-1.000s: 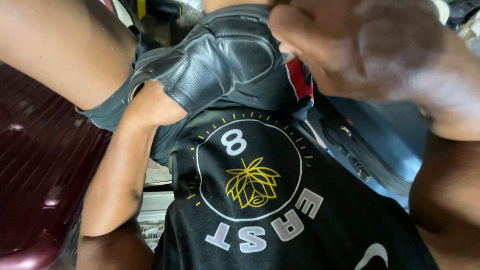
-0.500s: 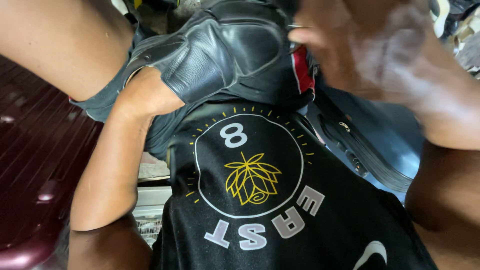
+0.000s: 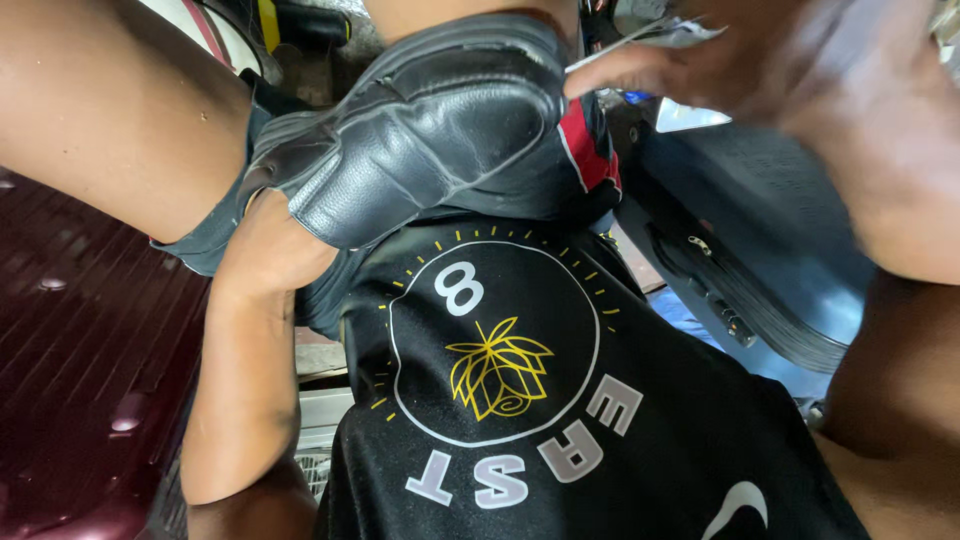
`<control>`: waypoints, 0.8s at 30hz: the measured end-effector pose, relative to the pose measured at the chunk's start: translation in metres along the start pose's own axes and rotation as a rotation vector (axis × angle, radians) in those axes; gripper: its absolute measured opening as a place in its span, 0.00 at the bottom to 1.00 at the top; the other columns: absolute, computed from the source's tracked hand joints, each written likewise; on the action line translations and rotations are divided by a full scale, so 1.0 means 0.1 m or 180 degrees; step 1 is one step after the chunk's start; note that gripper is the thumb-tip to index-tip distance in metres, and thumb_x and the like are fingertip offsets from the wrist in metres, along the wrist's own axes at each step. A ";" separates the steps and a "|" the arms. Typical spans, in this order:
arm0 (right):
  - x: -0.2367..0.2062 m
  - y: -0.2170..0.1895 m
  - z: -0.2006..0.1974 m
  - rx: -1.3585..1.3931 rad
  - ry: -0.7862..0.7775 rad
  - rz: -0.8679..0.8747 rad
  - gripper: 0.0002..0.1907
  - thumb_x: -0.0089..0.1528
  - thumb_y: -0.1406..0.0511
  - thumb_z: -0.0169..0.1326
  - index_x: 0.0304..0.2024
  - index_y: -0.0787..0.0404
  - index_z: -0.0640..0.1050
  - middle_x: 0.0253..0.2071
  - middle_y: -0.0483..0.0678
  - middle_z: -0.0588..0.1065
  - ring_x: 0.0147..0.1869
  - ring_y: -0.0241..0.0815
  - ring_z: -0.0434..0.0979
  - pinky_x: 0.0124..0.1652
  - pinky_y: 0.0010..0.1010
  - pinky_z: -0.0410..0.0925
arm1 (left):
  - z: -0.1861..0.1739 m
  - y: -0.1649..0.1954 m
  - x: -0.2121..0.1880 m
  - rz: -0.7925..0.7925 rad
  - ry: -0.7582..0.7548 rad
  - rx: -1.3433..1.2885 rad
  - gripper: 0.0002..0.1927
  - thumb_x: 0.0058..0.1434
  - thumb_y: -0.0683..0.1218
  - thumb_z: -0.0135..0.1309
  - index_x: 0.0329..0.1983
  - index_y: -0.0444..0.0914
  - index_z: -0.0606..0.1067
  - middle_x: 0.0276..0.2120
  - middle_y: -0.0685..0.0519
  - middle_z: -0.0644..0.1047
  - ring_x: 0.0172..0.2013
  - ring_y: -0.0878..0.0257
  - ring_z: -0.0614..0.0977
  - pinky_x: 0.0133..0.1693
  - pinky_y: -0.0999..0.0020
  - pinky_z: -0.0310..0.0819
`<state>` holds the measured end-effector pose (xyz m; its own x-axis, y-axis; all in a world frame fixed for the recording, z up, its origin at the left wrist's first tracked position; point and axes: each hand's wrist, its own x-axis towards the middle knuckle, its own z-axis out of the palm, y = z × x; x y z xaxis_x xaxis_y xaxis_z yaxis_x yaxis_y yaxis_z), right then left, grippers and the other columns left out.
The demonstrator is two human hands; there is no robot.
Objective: The person sits with a black leather shoe on their lap and uses a needle and thread to stitch the shoe's upper. They repeatedly push the needle through the leather and pull the thread to secure the seam.
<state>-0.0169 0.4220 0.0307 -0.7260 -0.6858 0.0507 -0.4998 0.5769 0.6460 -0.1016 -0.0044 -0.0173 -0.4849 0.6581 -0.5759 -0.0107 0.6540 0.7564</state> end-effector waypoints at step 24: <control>-0.15 0.26 -0.28 0.3488 -0.0641 0.1577 0.27 0.51 0.51 0.75 0.35 0.64 0.77 0.28 0.48 0.73 0.26 0.45 0.70 0.26 0.33 0.58 | 0.06 1.89 0.51 0.2261 0.1519 0.0934 0.09 0.67 0.40 0.63 0.49 0.38 0.77 0.47 0.54 0.75 0.45 0.58 0.78 0.42 0.64 0.74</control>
<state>-0.0058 0.4349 0.0674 -0.9628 -0.2603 -0.0726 -0.2111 0.8921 -0.3995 -0.1232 0.1545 0.0949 -0.6040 0.7613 0.2359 0.6215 0.2645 0.7374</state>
